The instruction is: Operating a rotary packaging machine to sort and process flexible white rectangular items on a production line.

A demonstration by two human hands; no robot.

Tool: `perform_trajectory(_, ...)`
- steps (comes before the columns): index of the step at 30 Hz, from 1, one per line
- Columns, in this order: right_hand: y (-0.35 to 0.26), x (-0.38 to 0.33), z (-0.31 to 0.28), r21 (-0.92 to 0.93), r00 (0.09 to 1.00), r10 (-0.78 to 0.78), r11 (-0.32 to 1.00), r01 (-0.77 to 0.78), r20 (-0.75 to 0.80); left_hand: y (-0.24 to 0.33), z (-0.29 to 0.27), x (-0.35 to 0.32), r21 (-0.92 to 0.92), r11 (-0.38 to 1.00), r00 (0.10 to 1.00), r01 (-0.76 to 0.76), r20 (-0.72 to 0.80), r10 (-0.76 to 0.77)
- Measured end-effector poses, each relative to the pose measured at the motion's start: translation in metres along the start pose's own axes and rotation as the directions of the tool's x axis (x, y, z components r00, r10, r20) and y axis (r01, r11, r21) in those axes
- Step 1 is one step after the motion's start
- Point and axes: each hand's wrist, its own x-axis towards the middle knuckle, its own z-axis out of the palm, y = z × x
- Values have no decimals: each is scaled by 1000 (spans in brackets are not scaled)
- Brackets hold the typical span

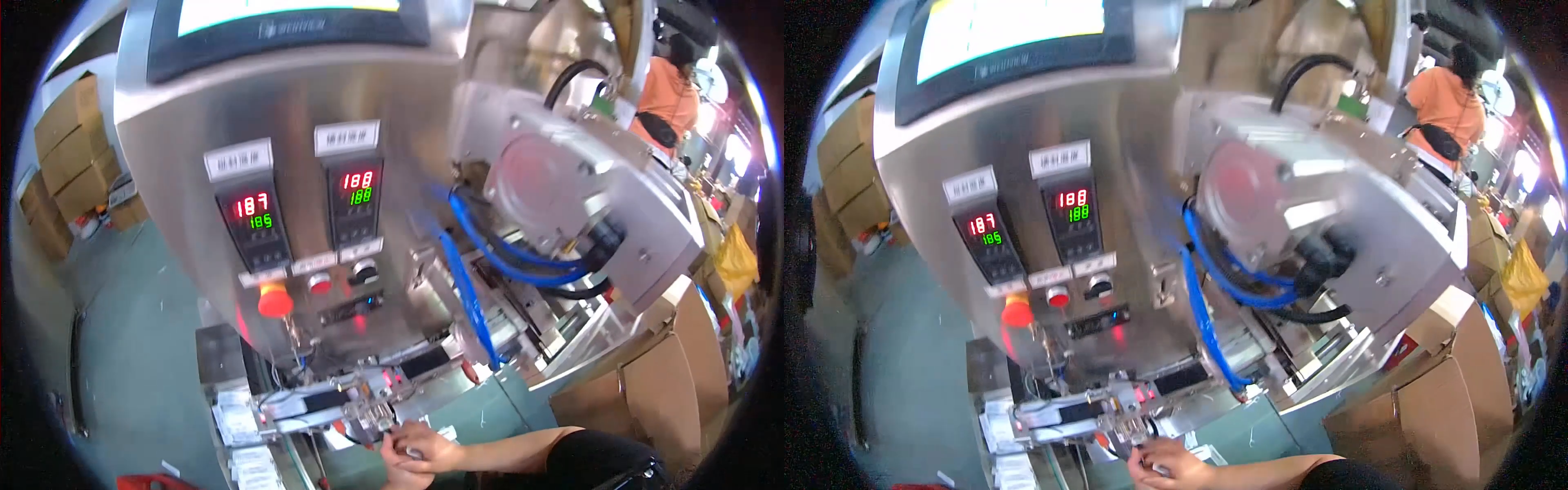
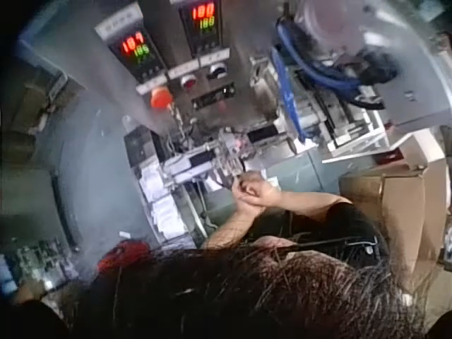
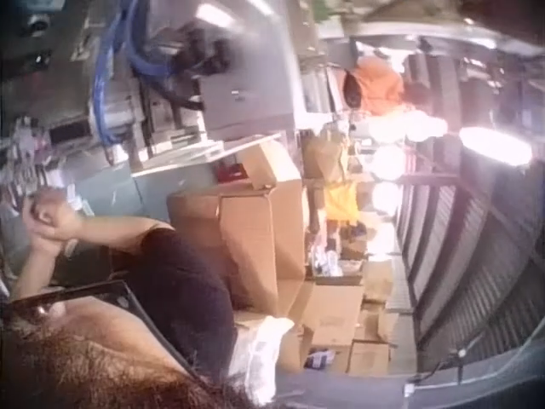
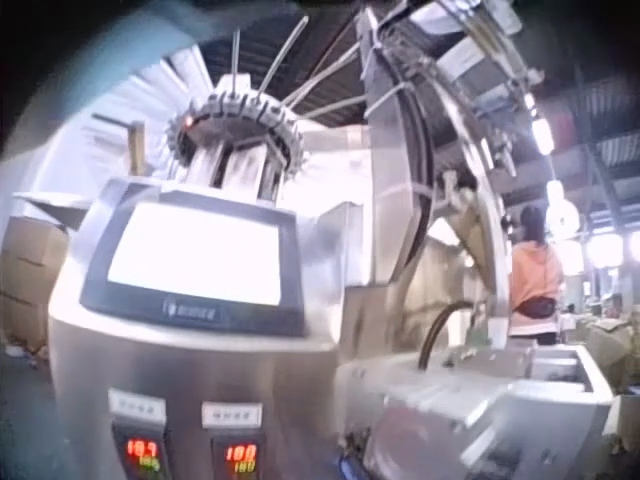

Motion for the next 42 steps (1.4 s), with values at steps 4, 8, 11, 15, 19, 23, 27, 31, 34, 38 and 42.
perform_trajectory(4, -10, -13, -14, 16, 989, 70, 997, -72, 131, -7, 128, -30, 56, 984, 969, 170, -190, -157)
perform_trajectory(8, -77, 15, -52, 41, 908, 365, 924, -381, 206, -52, 79, -32, 755, 597, 942, -272, 83, 324)
perform_trajectory(11, -150, 61, -87, 27, 740, 614, 764, -644, 273, -38, 120, -36, 918, 351, 983, -185, 167, 81)
perform_trajectory(15, -196, 85, -108, 61, 831, 521, 839, -541, 195, -17, 230, -70, 944, -304, 917, -127, -4, -398)
perform_trajectory(19, -225, 114, -147, -221, 958, -13, 972, 79, 286, 22, 411, -101, 861, -491, 725, -135, -252, -641)
perform_trajectory(23, -276, 118, -178, -271, 895, -156, 919, 287, 418, -4, 503, -143, 953, -296, 636, 64, -268, -724)
perform_trajectory(27, -279, 111, -203, -284, 816, -44, 925, 251, 576, -52, 515, -167, 877, 225, 685, 424, -148, -713)
perform_trajectory(31, -329, 91, -277, -477, 771, 466, 845, -241, 435, -78, 480, -186, 426, 679, 785, 598, -142, -602)
perform_trajectory(34, -388, 24, -340, -555, 121, 984, 176, -813, 134, -76, 427, -184, 413, 688, 799, 597, -226, -558)
perform_trajectory(38, -451, -166, -364, -495, 24, 980, -78, -866, -196, -58, 379, -157, 614, 414, 735, 672, -482, -477)
perform_trajectory(42, -590, -320, -333, 318, -700, 335, -711, -627, -630, -43, 400, -151, 688, -11, 622, 726, -664, -415)
